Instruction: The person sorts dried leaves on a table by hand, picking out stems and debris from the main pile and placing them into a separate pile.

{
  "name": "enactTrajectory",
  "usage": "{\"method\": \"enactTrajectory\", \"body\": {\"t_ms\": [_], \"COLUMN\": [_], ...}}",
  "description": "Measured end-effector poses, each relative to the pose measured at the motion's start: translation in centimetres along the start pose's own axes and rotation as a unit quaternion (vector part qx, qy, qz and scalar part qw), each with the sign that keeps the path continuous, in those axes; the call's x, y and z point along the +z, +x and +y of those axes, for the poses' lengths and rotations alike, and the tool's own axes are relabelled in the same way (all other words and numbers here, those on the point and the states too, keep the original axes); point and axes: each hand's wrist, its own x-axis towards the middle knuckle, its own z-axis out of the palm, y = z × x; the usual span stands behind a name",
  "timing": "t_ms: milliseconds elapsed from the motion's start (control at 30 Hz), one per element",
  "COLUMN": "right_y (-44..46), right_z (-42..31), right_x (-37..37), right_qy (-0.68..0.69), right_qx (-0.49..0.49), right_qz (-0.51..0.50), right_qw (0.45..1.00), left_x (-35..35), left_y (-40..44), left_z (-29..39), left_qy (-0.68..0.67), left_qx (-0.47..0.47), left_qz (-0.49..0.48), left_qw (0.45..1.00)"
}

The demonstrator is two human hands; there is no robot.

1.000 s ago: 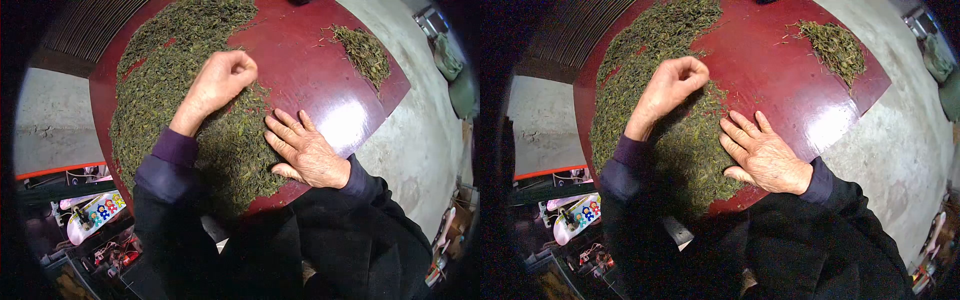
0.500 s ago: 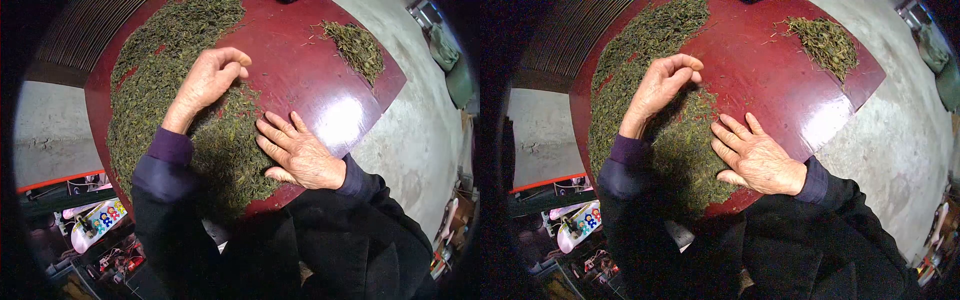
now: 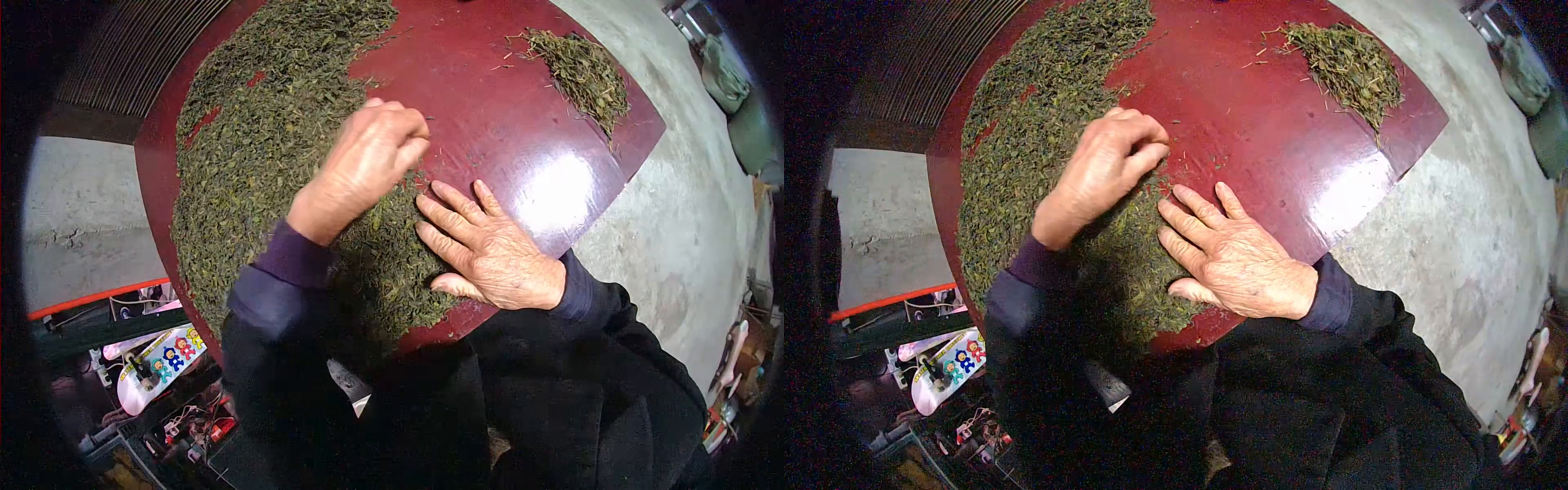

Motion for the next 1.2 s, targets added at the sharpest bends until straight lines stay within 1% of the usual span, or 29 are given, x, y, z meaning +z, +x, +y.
{"method": "enactTrajectory", "body": {"t_ms": [167, 300, 333, 467, 500, 633, 667, 800, 833, 967, 1133, 1200], "right_y": [0.1, 0.0, 0.0, 0.0, -0.1, -0.1, -0.2, -0.2, -0.3, -0.8, -2.2, -1.9], "right_z": [0.0, 0.1, 0.1, 0.1, 0.1, 0.1, 0.2, 0.2, 0.2, 0.3, 2.3, 3.7], "right_x": [0.0, 0.0, 0.1, 0.2, 0.3, 0.3, 0.2, 0.2, 0.1, -0.3, -2.7, -3.7], "right_qy": [0.002, -0.002, -0.002, 0.004, 0.002, 0.001, 0.001, 0.015, 0.014, 0.059, 0.015, -0.055], "right_qx": [-0.015, -0.007, -0.006, -0.009, -0.009, -0.011, -0.009, -0.021, -0.019, -0.011, -0.002, 0.015], "right_qz": [0.034, 0.009, 0.009, 0.011, 0.01, 0.01, 0.01, 0.042, 0.043, 0.014, 0.005, -0.009], "right_qw": [0.999, 1.0, 1.0, 1.0, 1.0, 1.0, 1.0, 0.999, 0.999, 0.998, 1.0, 0.998], "left_x": [1.3, 1.2, 1.3, 1.9, 2.0, 2.3, 2.2, 0.6, 0.6, 1.5, -0.7, -1.7], "left_y": [0.8, 1.2, 1.5, 3.3, 3.7, 5.5, 5.4, 2.6, 2.1, 0.4, -0.3, -0.8], "left_z": [0.4, 0.6, 0.6, 0.4, 0.5, 1.4, 1.4, 0.6, 0.5, 0.2, -0.7, -1.0], "left_qy": [0.012, -0.025, -0.025, -0.043, -0.044, -0.034, -0.035, 0.055, 0.054, 0.031, 0.038, 0.04], "left_qx": [0.017, -0.03, -0.029, -0.09, -0.09, -0.058, -0.056, -0.023, -0.02, 0.042, 0.006, -0.002], "left_qz": [-0.006, -0.051, -0.051, -0.101, -0.1, 0.079, 0.078, 0.025, 0.025, 0.013, 0.051, 0.045], "left_qw": [1.0, 0.998, 0.998, 0.99, 0.99, 0.995, 0.995, 0.998, 0.998, 0.999, 0.998, 0.998]}}
